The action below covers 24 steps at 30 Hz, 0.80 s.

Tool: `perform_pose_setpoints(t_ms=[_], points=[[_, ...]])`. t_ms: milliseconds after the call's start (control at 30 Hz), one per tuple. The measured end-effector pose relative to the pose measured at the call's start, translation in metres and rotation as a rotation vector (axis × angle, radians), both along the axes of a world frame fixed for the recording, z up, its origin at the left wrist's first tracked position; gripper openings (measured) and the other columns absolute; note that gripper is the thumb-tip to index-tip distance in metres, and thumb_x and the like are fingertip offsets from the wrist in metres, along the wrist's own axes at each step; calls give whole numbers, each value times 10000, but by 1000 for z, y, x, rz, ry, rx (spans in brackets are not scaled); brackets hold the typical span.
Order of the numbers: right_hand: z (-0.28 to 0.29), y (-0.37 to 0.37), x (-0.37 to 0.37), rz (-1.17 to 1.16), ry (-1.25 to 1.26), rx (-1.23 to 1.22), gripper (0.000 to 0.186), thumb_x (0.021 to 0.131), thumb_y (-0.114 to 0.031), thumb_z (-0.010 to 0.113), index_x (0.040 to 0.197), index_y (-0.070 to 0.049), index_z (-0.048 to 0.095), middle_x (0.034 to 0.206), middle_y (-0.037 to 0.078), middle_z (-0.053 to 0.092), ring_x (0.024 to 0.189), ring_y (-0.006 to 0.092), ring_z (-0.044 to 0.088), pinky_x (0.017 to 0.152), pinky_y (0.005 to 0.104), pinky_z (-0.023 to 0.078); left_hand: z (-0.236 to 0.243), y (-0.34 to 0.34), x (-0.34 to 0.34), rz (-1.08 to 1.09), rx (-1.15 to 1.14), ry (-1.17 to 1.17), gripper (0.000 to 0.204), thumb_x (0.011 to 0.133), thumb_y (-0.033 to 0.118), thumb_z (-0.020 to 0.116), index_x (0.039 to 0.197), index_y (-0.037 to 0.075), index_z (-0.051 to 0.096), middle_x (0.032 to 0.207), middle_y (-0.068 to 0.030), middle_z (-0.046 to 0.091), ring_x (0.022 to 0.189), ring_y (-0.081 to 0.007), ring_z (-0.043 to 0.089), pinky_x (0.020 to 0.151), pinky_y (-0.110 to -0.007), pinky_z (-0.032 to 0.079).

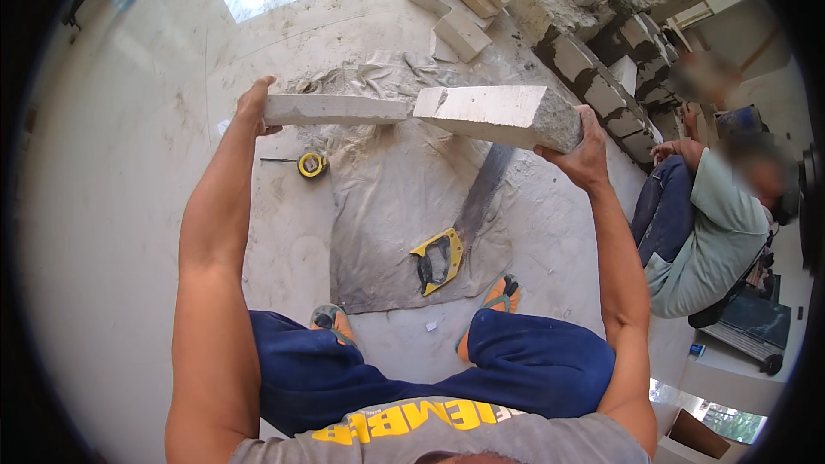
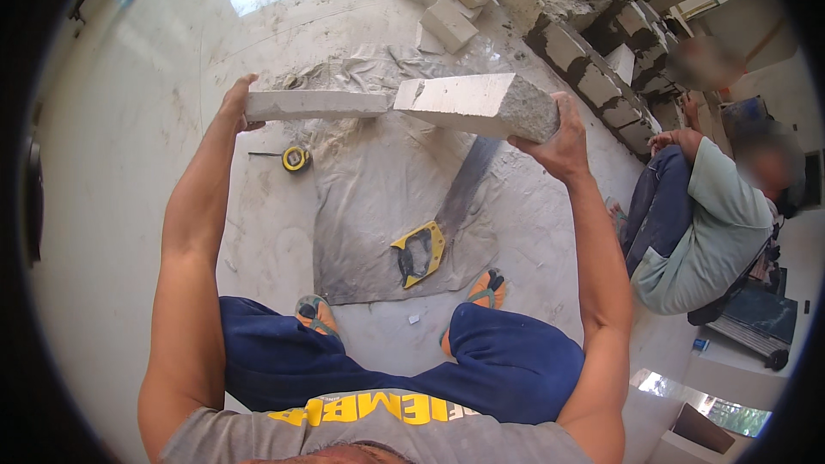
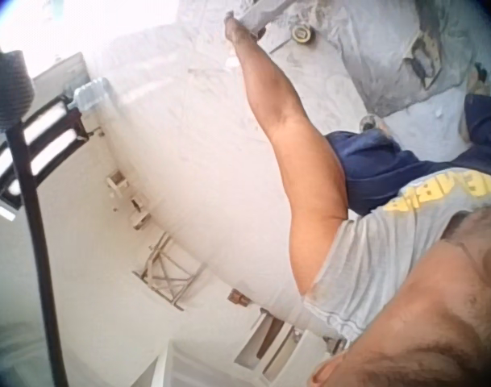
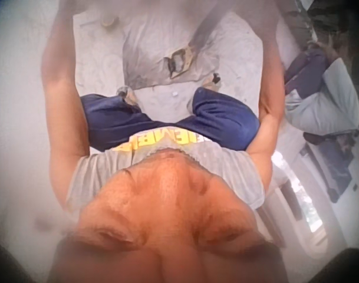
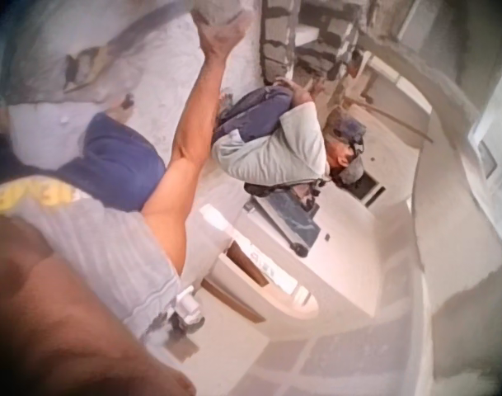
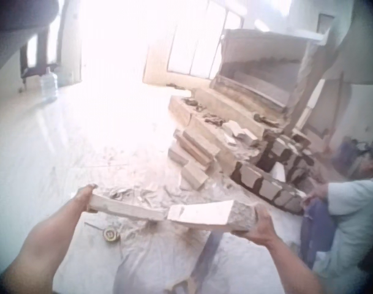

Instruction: The person measures a brick with a tape measure, marks it, and then cuts through it using a hand saw while holding it steady on the floor.

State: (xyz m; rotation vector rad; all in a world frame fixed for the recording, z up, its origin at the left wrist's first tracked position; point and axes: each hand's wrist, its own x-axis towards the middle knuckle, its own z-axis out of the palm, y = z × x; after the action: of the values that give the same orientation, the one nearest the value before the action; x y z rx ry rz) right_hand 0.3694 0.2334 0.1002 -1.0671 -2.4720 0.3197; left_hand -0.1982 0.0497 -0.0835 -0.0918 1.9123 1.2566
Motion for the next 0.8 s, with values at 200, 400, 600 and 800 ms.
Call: perform_pose_setpoints(t_ms=[200,400,600,800], points=[[-17,-55,18,154,-13,109,701,657,-262,1000,1218,-94,614,1121,132,646,1016,355,678,899,469,568,-46,-22,-6,270,77,-240,750,924,559,721,1479,87,539,1348,-189,677,1097,-412,725,888,-629,587],[-61,-116,28,309,-186,315,677,667,-347,991,1213,-128,657,1092,99,603,1044,314,636,888,430,588,-64,26,1,507,195,0,737,856,337,873,1425,-34,587,1338,-210,713,1127,-366,744,911,-526,619],[-88,-152,18,353,-257,377,555,752,-272,889,1240,-139,661,1117,92,583,1091,289,628,987,445,555,-93,59,3,612,206,167,741,843,232,901,1425,-79,564,1365,-226,691,1118,-323,744,952,-451,627],[-100,-194,2,475,-374,406,462,838,-286,760,1264,-140,653,1102,87,578,1133,272,605,1138,533,433,-97,66,-2,453,114,224,884,843,271,918,1517,-89,473,1457,-248,634,1262,-346,685,1045,-476,590]])
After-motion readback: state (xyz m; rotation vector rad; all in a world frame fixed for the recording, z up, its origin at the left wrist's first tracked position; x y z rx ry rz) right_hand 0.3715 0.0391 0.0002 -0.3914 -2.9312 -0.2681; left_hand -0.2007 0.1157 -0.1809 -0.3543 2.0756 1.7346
